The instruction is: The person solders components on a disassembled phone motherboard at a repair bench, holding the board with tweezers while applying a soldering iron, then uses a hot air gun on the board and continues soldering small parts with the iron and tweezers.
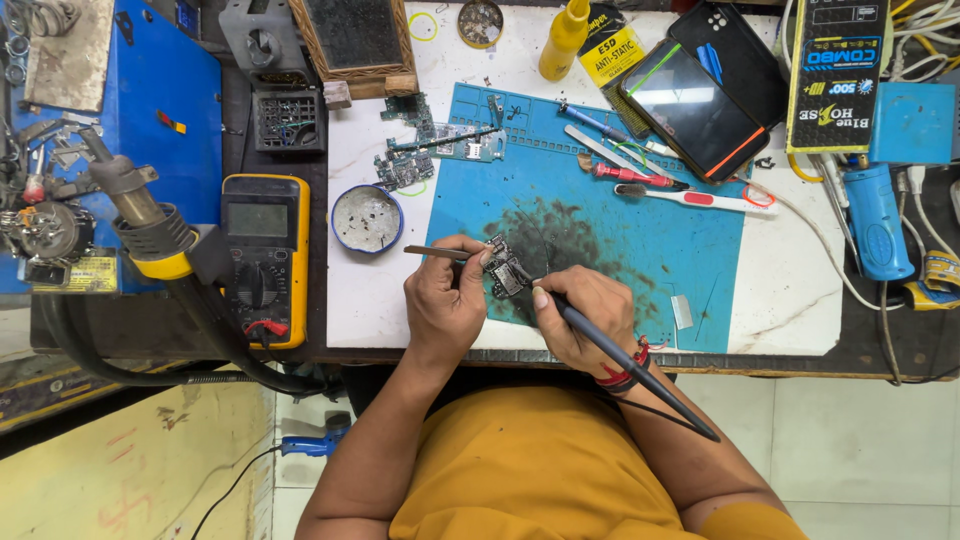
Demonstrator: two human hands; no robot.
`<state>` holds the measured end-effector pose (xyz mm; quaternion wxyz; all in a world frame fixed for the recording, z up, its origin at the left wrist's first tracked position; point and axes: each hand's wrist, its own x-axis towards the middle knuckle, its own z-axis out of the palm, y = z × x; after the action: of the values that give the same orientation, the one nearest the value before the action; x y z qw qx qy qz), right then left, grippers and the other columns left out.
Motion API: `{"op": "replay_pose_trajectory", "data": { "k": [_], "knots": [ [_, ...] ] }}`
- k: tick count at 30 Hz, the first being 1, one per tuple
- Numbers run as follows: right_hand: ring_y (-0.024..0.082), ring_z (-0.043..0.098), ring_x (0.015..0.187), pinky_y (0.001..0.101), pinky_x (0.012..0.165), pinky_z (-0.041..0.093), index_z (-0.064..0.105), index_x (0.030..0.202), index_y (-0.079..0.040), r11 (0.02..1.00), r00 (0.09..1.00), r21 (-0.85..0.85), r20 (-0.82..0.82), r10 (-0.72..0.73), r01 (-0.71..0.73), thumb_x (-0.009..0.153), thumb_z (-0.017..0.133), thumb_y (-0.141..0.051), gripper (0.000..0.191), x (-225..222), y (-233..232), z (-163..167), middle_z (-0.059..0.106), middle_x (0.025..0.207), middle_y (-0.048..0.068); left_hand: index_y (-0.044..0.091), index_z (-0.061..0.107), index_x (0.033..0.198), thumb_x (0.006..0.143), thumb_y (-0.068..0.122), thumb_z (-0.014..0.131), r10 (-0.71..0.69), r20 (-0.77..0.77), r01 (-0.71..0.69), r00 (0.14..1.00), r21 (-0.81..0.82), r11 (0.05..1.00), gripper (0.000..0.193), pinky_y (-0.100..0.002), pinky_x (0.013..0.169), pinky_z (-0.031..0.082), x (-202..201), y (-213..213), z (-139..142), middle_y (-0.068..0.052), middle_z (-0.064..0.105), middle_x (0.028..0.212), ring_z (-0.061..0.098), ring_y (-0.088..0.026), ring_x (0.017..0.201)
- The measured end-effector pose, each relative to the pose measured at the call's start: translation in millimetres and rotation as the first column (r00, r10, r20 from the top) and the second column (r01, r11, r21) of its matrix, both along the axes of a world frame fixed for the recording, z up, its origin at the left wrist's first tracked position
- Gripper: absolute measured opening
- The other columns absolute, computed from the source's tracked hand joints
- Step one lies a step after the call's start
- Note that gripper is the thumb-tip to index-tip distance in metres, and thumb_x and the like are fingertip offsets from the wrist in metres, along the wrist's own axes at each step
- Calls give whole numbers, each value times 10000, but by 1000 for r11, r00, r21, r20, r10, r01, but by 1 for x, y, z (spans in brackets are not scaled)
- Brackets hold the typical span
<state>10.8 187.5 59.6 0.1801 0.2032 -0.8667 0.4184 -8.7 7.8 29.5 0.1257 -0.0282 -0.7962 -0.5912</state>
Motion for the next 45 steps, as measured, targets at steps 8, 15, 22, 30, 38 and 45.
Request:
{"op": "replay_pose_trajectory", "data": {
  "k": [8, 15, 22, 30, 38, 45],
  "knots": [
    [278, 671, 660, 358, 615, 517, 654, 932, -21, 1000, 1000, 5, 0, 3, -3, 918, 682, -51, 43, 0, 0, 0, 671, 766, 116, 29, 645, 1030, 995, 59, 705, 7, -9, -8, 1000, -3, 1000, 76, -265, 534, 477, 1, 0, 1, -44, 691, 766, 616, -84, 589],
    [279, 677, 673, 357, 622, 520, 651, 937, -23, 1000, 1000, 0, -14, 3, -3, 924, 681, -48, 41, 0, -1, -1, 676, 784, 117, 29, 649, 1031, 998, 61, 705, 9, -8, -9, 1000, 3, 1000, 73, -261, 540, 485, 1, 0, -1, -45, 694, 765, 628, -83, 596],
    [273, 650, 632, 358, 594, 497, 655, 927, -14, 1000, 1000, 4, 3, 0, 0, 916, 688, -38, 42, 0, -3, -3, 645, 733, 105, 26, 649, 1041, 1005, 59, 704, 11, -6, -11, 1000, 10, 1000, 74, -261, 550, 489, 1, -2, -3, -47, 694, 767, 631, -89, 605],
    [265, 654, 632, 352, 591, 496, 659, 927, -15, 1000, 1000, -6, 3, -14, 14, 913, 682, -37, 35, 0, -5, -3, 662, 751, 109, 28, 648, 1046, 1007, 64, 702, 4, -14, -4, 1000, 9, 1000, 75, -256, 561, 499, 0, -4, -2, -55, 712, 802, 646, -87, 622],
    [271, 660, 651, 355, 605, 501, 657, 931, -18, 1000, 1000, 0, 3, -9, 9, 915, 681, -37, 35, -1, -5, -2, 667, 769, 111, 31, 644, 1046, 1010, 66, 703, 5, -16, -5, 1000, 9, 1000, 78, -258, 562, 497, -1, -4, -1, -55, 712, 809, 641, -88, 621],
    [270, 652, 638, 354, 599, 495, 665, 929, -15, 1000, 1000, 5, -3, -14, 14, 910, 691, -35, 38, -1, -6, -2, 660, 753, 107, 30, 648, 1040, 1001, 65, 711, 7, -13, -7, 1000, -1, 1000, 82, -264, 552, 484, 0, -4, -1, -54, 708, 795, 620, -88, 603]
  ]
}}
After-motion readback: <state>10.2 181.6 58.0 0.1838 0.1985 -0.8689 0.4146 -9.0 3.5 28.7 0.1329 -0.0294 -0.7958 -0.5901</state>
